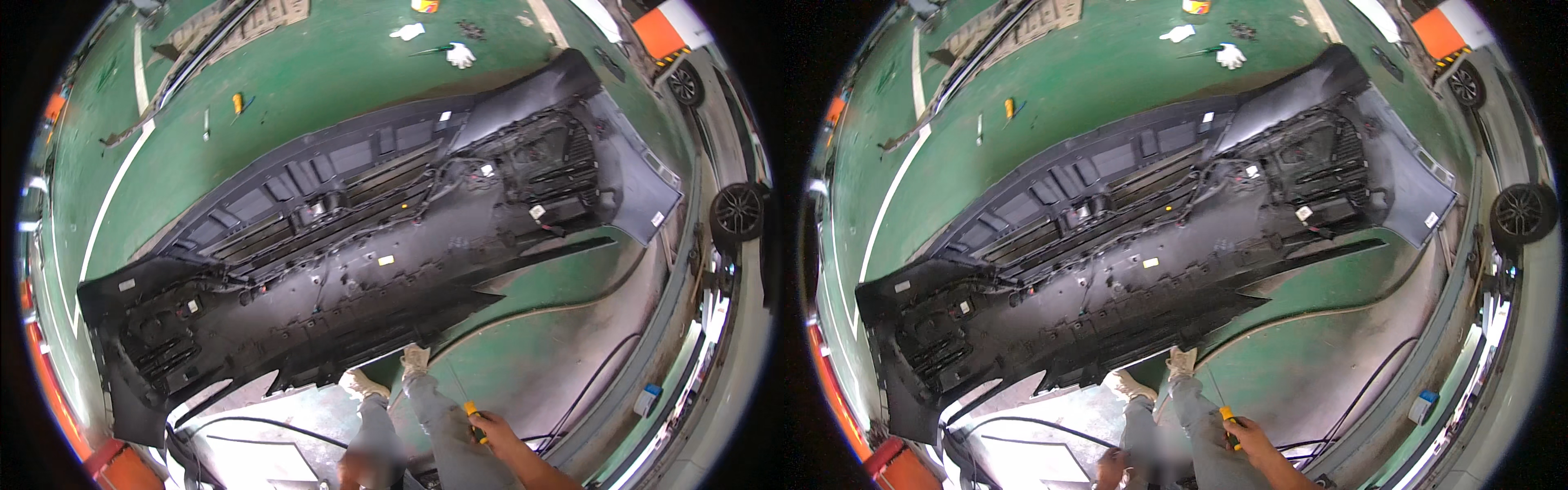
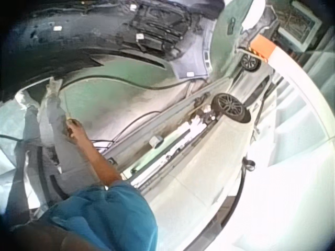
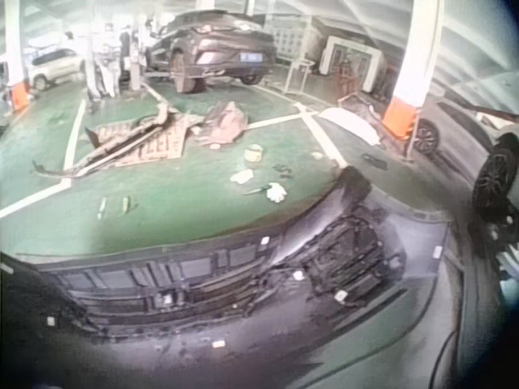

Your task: The person removes a car bumper from a vehicle using a screwdriver to detach fasteners. After detaching the bumper, the person places it on the floor and walks to the vehicle's interior to remove a floor mat.

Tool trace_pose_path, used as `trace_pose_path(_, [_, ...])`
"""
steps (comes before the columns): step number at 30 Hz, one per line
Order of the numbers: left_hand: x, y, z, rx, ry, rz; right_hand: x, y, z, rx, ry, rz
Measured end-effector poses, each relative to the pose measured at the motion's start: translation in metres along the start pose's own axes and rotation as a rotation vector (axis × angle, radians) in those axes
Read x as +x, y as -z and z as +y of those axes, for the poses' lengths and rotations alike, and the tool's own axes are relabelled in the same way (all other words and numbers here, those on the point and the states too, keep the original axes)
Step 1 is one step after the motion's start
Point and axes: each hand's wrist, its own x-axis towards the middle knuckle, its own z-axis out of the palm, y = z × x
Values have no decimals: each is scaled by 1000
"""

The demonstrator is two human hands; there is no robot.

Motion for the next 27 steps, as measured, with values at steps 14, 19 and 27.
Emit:
trace_pose_path(14, [-140, 132, -3, 785, 121, 1, 99, 82, 58, 96, -34, 237])
trace_pose_path(19, [-113, 142, 18, 799, 142, -30, 90, 74, 74, 192, 13, 242])
trace_pose_path(27, [-128, 192, -3, 740, -7, -89, 79, 19, 92, 266, -16, 185])
